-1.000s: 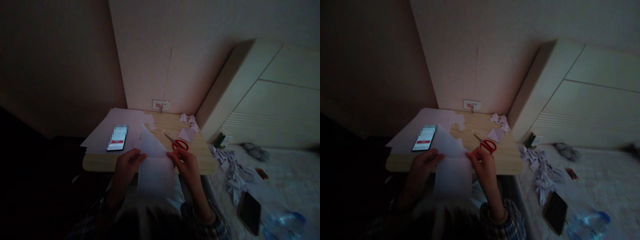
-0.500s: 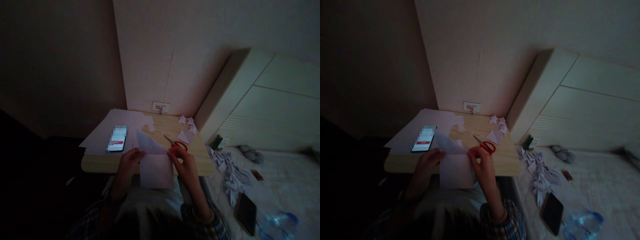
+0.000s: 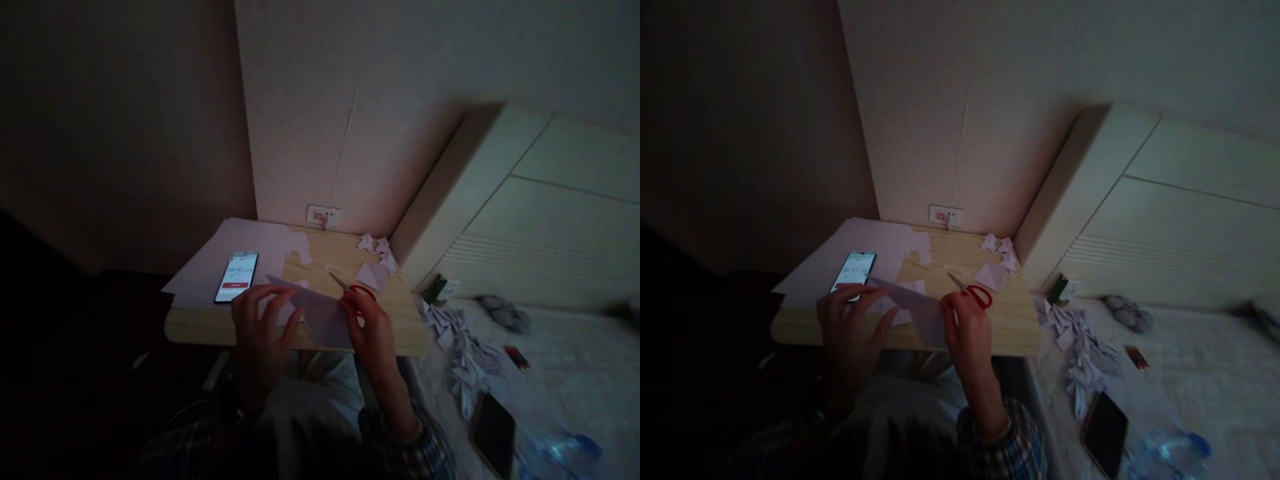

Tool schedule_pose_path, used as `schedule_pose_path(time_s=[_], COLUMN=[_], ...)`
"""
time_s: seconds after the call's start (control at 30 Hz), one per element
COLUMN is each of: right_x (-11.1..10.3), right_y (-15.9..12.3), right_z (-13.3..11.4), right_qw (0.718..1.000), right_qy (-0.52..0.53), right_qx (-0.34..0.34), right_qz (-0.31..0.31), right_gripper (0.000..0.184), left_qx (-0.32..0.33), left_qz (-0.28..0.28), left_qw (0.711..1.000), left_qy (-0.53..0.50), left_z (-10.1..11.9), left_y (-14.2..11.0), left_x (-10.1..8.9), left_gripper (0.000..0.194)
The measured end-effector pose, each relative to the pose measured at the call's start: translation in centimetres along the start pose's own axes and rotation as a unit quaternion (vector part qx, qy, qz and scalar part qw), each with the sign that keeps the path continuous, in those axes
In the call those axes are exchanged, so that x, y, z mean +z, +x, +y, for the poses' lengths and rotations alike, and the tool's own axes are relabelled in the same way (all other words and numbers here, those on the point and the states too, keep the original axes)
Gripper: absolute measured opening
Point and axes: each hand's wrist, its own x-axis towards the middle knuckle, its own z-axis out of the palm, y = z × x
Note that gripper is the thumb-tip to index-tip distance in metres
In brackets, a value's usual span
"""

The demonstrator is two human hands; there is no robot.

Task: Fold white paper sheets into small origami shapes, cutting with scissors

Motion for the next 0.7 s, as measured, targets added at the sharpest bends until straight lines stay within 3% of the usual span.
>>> schedule_pose_path(time_s=[0.1,0.27,0.7], right_x=[0.2,0.1,-0.6], right_y=[-0.3,-0.3,-0.6], right_z=[-0.8,-2.0,-1.6], right_qw=[0.997,0.994,0.993], right_qy=[-0.024,-0.02,0.014], right_qx=[-0.065,-0.107,-0.12], right_qz=[-0.012,0.002,0.01], right_gripper=[0.021,0.019,0.015], left_qx=[0.03,0.031,0.01], left_qz=[-0.063,-0.085,-0.113], left_qw=[0.997,0.996,0.993], left_qy=[0.034,0.028,-0.034], left_z=[1.7,2.4,2.5], left_y=[0.8,1.1,1.1], left_x=[0.2,0.7,0.4], left_gripper=[0.011,0.008,0.011])
